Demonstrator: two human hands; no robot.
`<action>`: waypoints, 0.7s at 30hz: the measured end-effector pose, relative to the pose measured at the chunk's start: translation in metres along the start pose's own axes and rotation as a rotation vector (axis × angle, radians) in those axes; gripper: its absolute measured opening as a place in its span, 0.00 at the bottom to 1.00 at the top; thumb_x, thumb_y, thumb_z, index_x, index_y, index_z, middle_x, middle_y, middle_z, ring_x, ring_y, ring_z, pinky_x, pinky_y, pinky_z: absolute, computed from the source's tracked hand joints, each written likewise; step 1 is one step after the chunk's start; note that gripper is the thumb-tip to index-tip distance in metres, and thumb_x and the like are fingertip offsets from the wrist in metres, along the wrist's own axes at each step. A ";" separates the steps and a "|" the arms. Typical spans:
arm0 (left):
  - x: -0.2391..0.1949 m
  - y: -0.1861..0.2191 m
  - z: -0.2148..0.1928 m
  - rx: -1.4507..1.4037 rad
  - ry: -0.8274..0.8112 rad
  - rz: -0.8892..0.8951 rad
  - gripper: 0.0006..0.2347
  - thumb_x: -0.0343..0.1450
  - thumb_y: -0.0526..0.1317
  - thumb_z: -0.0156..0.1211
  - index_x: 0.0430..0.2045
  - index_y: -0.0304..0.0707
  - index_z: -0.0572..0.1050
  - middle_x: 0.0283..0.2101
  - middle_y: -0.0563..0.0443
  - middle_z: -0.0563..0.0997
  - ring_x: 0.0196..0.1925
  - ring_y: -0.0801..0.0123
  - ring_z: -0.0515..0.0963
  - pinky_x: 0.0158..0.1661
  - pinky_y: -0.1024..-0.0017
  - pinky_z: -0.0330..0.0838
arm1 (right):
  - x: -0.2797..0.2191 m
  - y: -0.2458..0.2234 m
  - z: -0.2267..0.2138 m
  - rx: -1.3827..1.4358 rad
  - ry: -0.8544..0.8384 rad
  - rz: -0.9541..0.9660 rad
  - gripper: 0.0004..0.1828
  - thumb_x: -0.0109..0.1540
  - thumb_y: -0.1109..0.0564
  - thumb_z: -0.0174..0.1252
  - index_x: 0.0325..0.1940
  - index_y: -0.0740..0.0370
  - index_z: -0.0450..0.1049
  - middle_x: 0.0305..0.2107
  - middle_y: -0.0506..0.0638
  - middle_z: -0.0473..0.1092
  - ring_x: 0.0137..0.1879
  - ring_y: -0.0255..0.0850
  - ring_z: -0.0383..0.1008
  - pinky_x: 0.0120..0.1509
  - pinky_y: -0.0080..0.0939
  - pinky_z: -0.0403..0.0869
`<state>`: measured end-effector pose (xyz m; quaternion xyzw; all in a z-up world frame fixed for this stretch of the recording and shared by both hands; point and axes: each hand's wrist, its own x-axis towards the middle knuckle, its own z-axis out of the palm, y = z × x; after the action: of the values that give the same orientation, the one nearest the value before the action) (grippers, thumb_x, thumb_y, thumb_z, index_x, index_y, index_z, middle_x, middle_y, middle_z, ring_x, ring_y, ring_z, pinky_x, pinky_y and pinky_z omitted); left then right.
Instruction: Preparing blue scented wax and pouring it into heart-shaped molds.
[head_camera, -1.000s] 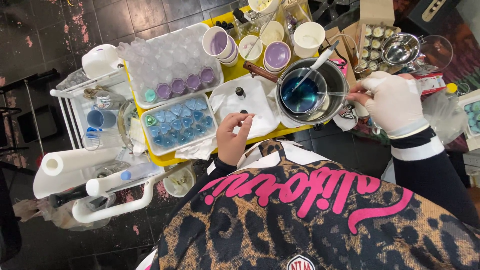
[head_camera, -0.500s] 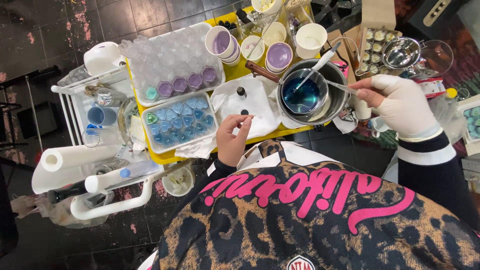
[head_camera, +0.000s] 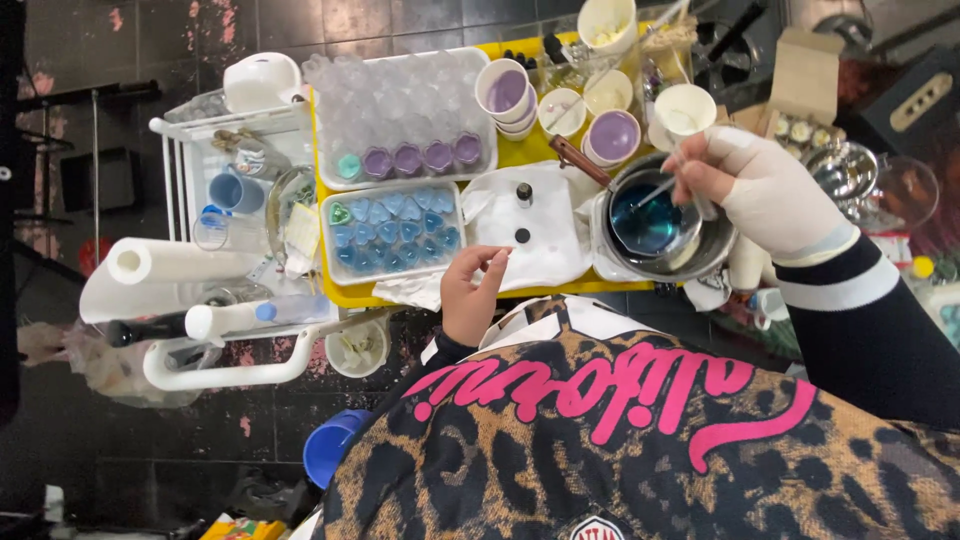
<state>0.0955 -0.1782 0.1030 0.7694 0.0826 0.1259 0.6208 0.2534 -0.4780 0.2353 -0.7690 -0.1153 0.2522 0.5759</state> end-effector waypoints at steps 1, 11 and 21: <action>-0.002 -0.001 -0.002 -0.002 0.016 0.002 0.07 0.74 0.38 0.62 0.39 0.32 0.82 0.38 0.51 0.81 0.38 0.73 0.74 0.43 0.76 0.69 | 0.012 -0.001 -0.002 -0.008 -0.012 -0.007 0.11 0.69 0.56 0.53 0.51 0.66 0.72 0.35 0.45 0.71 0.42 0.31 0.71 0.50 0.31 0.69; -0.027 -0.016 -0.018 -0.003 0.201 -0.092 0.08 0.74 0.37 0.62 0.39 0.30 0.81 0.36 0.53 0.80 0.37 0.75 0.74 0.42 0.77 0.69 | 0.138 -0.005 0.001 -0.659 0.128 -0.398 0.13 0.67 0.54 0.67 0.49 0.66 0.76 0.37 0.55 0.78 0.43 0.39 0.80 0.49 0.38 0.76; -0.040 -0.030 -0.021 -0.015 0.280 -0.149 0.08 0.74 0.37 0.62 0.38 0.29 0.80 0.35 0.54 0.78 0.36 0.76 0.73 0.40 0.78 0.69 | 0.248 0.066 0.010 -1.269 -0.027 -0.252 0.08 0.60 0.55 0.64 0.44 0.54 0.82 0.35 0.56 0.79 0.42 0.54 0.79 0.50 0.51 0.76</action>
<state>0.0523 -0.1638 0.0742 0.7313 0.2244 0.1861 0.6166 0.4499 -0.3740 0.1075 -0.9373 -0.3388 0.0751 0.0331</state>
